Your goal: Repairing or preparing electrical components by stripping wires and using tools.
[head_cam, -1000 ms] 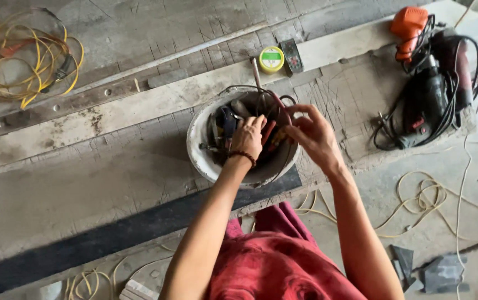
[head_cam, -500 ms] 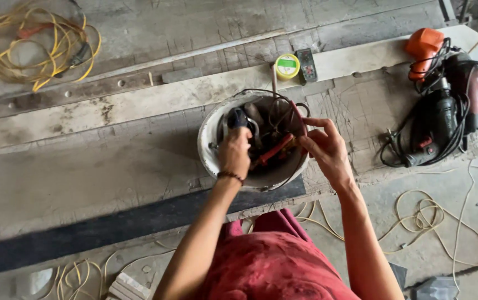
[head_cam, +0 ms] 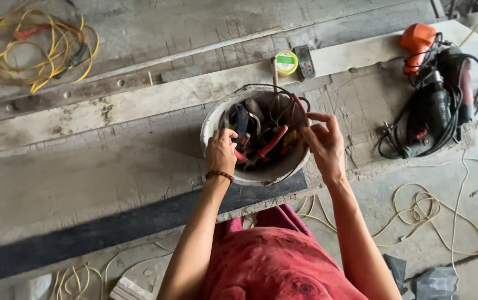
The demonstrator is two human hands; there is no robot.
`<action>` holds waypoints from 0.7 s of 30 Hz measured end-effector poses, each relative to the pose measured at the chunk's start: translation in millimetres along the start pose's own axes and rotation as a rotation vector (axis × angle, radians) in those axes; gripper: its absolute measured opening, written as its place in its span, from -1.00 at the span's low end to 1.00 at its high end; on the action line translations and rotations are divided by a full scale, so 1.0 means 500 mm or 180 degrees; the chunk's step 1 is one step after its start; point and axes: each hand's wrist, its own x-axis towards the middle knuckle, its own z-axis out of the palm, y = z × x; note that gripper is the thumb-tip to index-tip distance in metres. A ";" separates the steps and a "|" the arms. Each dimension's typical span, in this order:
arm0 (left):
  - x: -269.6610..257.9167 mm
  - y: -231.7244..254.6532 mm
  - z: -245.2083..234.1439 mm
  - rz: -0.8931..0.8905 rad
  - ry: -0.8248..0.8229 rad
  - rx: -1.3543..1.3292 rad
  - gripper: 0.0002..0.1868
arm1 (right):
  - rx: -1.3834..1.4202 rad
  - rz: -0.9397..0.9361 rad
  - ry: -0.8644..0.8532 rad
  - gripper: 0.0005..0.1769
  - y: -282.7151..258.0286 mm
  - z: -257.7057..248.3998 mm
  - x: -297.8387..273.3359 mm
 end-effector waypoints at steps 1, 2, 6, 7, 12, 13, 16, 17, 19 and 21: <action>0.003 0.016 -0.006 0.0034 -0.0017 -0.0006 -0.72 | -0.0001 -0.0007 0.0038 -0.62 -0.002 -0.002 -0.004; 0.007 0.032 -0.011 -0.0132 -0.0160 -0.0218 -0.70 | -0.0085 0.0072 0.0203 -0.65 -0.004 -0.004 -0.007; -0.002 0.064 0.027 -0.0157 -0.0431 -0.0720 -0.66 | -0.0232 0.0126 0.0410 -0.65 0.004 0.005 -0.024; -0.001 0.063 0.042 -0.0125 -0.0453 -0.0728 -0.66 | -0.0236 0.0119 0.0449 -0.65 0.003 0.010 -0.027; 0.008 0.042 0.122 0.0265 -0.0550 -0.1748 -0.48 | 0.0014 0.0032 0.0262 -0.56 -0.021 0.045 -0.048; 0.013 0.038 0.124 0.0285 -0.0557 -0.1743 -0.48 | 0.0021 0.0020 0.0279 -0.56 -0.024 0.054 -0.051; 0.027 0.053 0.109 0.0259 -0.0759 -0.2341 -0.55 | -0.0159 -0.0059 0.0211 -0.52 -0.029 0.073 -0.058; 0.026 0.071 0.087 0.0040 -0.0810 -0.2516 -0.59 | -0.0204 -0.0059 0.0212 -0.51 -0.026 0.077 -0.061; 0.019 0.111 0.043 -0.0169 -0.0874 -0.2679 -0.60 | -0.0240 -0.0063 0.0228 -0.50 -0.032 0.087 -0.068; 0.009 0.159 0.004 -0.0318 -0.0907 -0.2744 -0.56 | -0.0277 -0.0066 0.0200 -0.46 -0.049 0.097 -0.076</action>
